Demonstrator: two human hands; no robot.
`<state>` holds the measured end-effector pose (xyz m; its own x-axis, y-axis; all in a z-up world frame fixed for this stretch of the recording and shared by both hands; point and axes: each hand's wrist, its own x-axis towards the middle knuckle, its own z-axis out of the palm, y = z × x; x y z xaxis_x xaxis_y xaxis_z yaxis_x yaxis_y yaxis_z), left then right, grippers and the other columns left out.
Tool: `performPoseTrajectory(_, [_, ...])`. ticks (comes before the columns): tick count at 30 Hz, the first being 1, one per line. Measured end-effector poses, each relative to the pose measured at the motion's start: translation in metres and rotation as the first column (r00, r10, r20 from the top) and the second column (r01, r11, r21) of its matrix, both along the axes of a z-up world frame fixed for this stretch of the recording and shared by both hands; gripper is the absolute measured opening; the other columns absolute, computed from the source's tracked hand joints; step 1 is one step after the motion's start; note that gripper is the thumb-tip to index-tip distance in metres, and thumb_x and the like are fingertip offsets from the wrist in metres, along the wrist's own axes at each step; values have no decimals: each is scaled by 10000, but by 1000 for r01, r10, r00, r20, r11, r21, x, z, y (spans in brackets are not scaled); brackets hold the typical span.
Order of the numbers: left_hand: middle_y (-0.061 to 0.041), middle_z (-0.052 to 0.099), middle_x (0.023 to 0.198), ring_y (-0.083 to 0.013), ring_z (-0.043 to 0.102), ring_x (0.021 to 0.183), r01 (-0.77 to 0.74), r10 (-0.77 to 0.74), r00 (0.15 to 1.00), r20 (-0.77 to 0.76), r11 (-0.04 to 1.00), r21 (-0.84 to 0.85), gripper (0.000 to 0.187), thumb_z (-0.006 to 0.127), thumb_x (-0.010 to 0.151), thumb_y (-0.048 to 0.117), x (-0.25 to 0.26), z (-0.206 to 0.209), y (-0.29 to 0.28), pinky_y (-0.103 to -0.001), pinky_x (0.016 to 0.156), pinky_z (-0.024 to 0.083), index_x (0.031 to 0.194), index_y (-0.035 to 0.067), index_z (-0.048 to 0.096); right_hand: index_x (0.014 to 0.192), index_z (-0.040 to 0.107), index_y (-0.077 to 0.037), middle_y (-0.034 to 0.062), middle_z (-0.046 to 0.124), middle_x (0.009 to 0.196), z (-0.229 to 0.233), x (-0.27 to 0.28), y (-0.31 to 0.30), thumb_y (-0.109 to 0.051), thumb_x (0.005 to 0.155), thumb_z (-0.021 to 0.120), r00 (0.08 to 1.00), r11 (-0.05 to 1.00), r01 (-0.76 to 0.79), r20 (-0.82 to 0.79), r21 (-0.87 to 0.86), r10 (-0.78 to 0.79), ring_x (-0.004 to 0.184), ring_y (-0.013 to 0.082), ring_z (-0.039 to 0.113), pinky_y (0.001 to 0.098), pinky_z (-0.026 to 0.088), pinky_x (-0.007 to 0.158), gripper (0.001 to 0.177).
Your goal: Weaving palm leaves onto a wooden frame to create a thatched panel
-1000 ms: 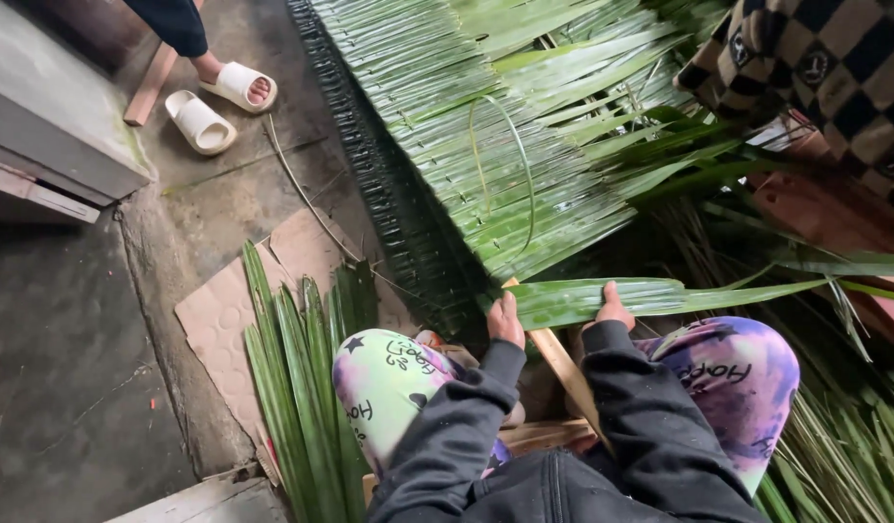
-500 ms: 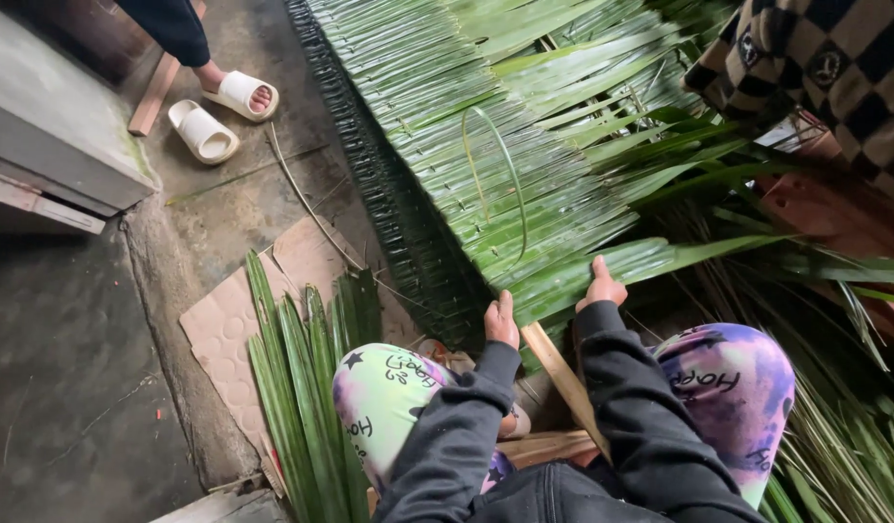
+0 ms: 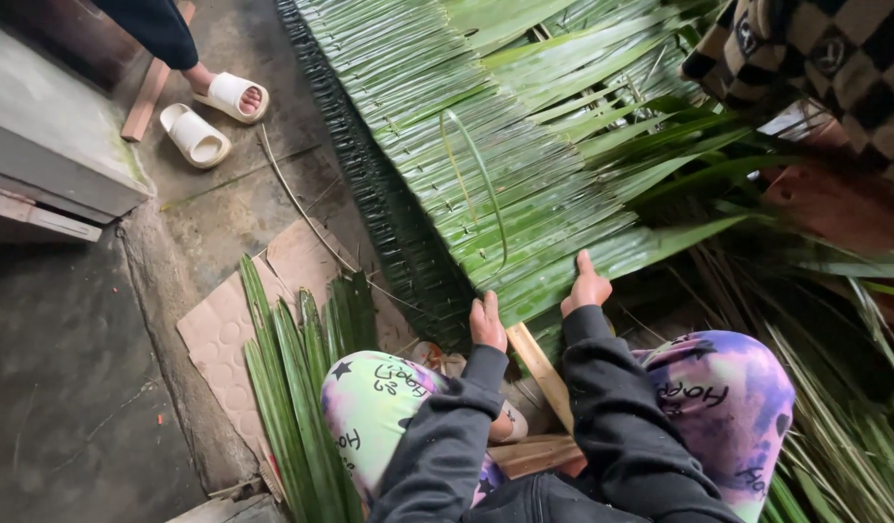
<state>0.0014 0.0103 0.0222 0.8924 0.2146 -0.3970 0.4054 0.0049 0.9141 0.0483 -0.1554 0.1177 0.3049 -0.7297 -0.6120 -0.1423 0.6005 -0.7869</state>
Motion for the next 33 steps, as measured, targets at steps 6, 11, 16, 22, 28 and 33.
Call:
performPoseTrajectory(6, [-223, 676, 1100, -263, 656, 1106, 16, -16, 998, -53, 1000, 16, 512, 717, 957, 482, 9, 14, 11, -409, 1002, 506, 1091, -8, 659, 1331, 512, 151, 349, 563, 1335, -7, 2, 1, -248, 862, 906, 1000, 998, -18, 9, -61, 19, 1318, 434, 533, 546, 438, 1029, 731])
performPoseTrajectory(11, [-212, 683, 1125, -260, 659, 1125, -18, 16, 997, -69, 1000, -24, 514, 775, 913, 437, 14, 23, 7, -405, 1005, 510, 1120, -22, 672, 1477, 326, 172, 353, 265, 1576, 55, -13, 6, -349, 936, 853, 988, 989, -147, -34, 20, 148, 1498, 454, 239, 605, 249, 1183, 917])
performPoseTrajectory(16, [-209, 679, 1131, -234, 647, 1114, -62, 53, 995, -79, 992, -113, 499, 800, 904, 377, 16, 40, 4, -406, 1003, 508, 1146, -41, 671, 1447, 380, 190, 380, 322, 1540, 37, -10, 2, -340, 867, 912, 991, 992, -125, -42, -14, 124, 1482, 455, 297, 569, 299, 1161, 950])
performPoseTrajectory(22, [-180, 686, 1141, -243, 663, 1093, -109, 88, 989, -122, 977, -183, 478, 818, 898, 336, 18, 38, 5, -411, 958, 537, 1185, -20, 680, 1317, 517, 200, 386, 529, 1348, 16, -18, 0, -313, 841, 935, 998, 992, -64, -3, -106, 64, 1327, 422, 522, 535, 432, 1027, 815])
performPoseTrajectory(28, [-174, 678, 1097, -242, 652, 1034, -155, 114, 980, -163, 952, -265, 462, 853, 870, 262, 24, 32, 6, -432, 920, 538, 1182, -30, 678, 1388, 489, 167, 378, 474, 1429, 2, -14, -11, -338, 842, 939, 982, 980, -186, -29, -68, 184, 1376, 442, 472, 549, 411, 1059, 870])
performPoseTrajectory(33, [-184, 675, 1037, -253, 660, 955, -193, 136, 970, -199, 934, -301, 510, 906, 790, 207, 30, 30, 2, -444, 832, 575, 1175, -37, 678, 1529, 222, 184, 388, 170, 1604, -2, -6, -14, -432, 829, 957, 962, 963, -268, -57, -17, 267, 1514, 474, 204, 600, 241, 1169, 1187])
